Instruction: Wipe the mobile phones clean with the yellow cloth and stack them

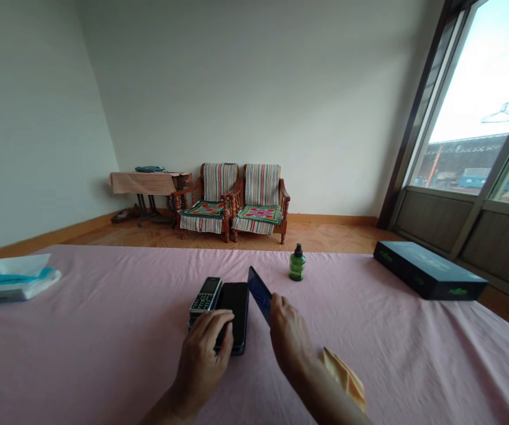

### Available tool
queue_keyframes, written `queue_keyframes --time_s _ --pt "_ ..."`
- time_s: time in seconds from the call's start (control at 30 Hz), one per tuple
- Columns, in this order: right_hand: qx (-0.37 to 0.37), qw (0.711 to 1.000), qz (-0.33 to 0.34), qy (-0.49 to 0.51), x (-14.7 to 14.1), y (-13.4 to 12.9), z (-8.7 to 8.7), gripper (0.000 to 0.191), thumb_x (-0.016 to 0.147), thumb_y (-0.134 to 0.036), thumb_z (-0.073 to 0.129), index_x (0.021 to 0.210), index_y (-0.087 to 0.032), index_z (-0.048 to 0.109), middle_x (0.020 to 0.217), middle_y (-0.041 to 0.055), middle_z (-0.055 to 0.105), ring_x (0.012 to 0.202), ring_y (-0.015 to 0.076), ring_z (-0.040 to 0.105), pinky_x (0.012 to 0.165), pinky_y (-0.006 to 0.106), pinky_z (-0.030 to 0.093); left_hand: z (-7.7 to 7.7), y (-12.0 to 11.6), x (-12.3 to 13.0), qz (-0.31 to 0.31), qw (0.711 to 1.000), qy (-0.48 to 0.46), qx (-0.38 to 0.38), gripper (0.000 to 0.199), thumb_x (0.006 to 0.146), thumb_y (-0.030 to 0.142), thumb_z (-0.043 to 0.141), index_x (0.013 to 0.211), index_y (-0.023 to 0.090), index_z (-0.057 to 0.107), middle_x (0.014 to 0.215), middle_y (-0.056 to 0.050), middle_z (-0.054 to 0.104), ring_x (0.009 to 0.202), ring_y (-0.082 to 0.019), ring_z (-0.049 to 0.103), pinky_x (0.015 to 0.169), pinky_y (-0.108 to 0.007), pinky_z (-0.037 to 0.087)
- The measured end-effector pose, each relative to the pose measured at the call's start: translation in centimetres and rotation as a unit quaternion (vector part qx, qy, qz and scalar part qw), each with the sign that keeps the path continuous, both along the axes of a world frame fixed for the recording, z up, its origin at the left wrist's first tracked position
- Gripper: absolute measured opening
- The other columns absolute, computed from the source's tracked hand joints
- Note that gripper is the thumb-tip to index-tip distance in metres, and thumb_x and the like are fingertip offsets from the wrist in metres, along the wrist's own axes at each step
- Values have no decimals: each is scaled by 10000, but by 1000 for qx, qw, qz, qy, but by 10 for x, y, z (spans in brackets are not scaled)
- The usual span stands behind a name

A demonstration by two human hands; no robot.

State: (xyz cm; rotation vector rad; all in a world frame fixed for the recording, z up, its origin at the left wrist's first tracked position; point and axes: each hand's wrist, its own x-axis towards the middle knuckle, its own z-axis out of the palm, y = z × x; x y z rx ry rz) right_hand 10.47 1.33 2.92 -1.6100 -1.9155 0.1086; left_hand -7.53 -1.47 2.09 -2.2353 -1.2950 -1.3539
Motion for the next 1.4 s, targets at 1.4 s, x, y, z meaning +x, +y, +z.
queue_keyframes --time_s 1.4 --pt "-87 986 -41 133 -1 -6 -21 564 627 -229 569 1167 -67 545 1241 213 510 1131 337 493 950 423 396 -1 1 -1 -9 1000 4 -10 148 889 138 466 949 189 592 892 -61 657 868 -197 634 796 -316 513"
